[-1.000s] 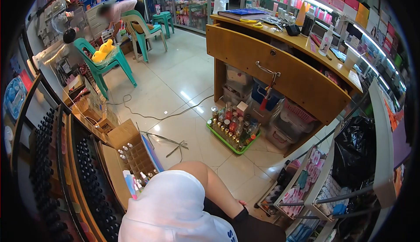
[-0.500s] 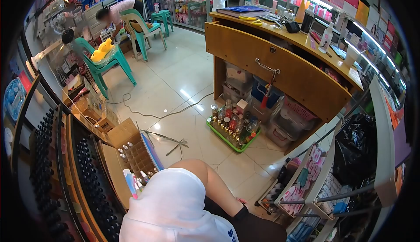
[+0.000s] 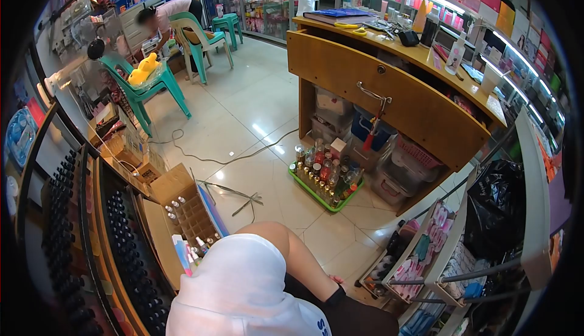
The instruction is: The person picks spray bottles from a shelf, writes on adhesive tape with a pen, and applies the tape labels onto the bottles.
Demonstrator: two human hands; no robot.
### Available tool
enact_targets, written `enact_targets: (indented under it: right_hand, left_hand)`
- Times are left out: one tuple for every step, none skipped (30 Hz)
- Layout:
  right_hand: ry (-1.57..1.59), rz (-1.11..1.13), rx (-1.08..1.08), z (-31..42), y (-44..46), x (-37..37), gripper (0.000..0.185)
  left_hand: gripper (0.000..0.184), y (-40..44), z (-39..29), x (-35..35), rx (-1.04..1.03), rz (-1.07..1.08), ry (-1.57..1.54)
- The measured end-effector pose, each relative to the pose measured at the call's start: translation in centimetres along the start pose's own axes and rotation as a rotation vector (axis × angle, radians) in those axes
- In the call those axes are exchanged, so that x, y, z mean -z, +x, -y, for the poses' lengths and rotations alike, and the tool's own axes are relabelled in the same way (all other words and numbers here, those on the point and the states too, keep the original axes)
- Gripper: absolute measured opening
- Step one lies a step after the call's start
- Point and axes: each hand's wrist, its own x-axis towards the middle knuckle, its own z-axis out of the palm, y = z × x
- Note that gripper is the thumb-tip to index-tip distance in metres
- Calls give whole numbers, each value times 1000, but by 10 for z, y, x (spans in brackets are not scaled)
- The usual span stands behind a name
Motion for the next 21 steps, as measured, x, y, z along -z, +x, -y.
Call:
enact_targets:
  right_hand:
    - [2,0,-2,-1,-1,0,54]
    - [1,-4,-3,0,-1,1,54]
    - [3,-2,-4,0,-1,2,54]
    - [2,-8,-2,0,-2,2,54]
    - [3,-9,-2,0,-2,3,55]
    - [2,-9,0,1,-2,4,55]
    - [4,-13,0,1,-2,5,55]
    - [3,-15,1,1,-3,5,55]
    - [6,-17,5,2,-4,5,55]
    - [8,-19,4,1,-4,6,55]
    - [7,-21,7,2,-4,6,55]
    - [10,-24,5,1,-5,8,55]
    - [11,-25,6,1,-6,9,55]
    - [13,-28,5,1,-6,10,55]
    - [14,-28,7,1,-6,10,55]
    - [17,-30,7,1,-7,10,55]
    - [19,-33,8,2,-7,11,55]
    - [19,-33,10,2,-7,13,56]
    - [21,-39,9,2,-8,14,56]
    - [20,-39,10,2,-8,17,56]
    - [23,-44,12,3,-9,17,56]
  left_hand:
    - [28,18,-10,8,198,427,159]
    - [29,25,-19,18,394,854,318]
    - [29,33,-21,18,506,1057,395]
    - [29,30,-21,20,593,1277,479]
    - [29,-2,-7,14,415,839,316]
    - [29,-39,9,8,233,400,154]
    - [29,-56,15,7,47,-38,-8]
    - [29,-55,15,8,47,-41,-8]
    - [30,-53,14,9,45,-34,-2]
    - [30,-51,14,9,43,-26,4]
    - [30,-50,14,8,40,-17,9]
    - [30,-49,13,8,41,-17,10]
    - [30,-47,13,7,38,-23,15]
    - [29,-46,13,7,34,-28,20]
    - [29,-45,13,6,31,-33,24]
    - [29,-44,12,5,33,-31,24]
    - [29,-42,12,5,37,-27,21]
    - [29,-41,12,6,41,-24,18]
    - [29,-39,11,6,44,-21,15]
    - [29,-37,10,6,45,-21,15]
    - [29,-35,10,6,46,-16,9]
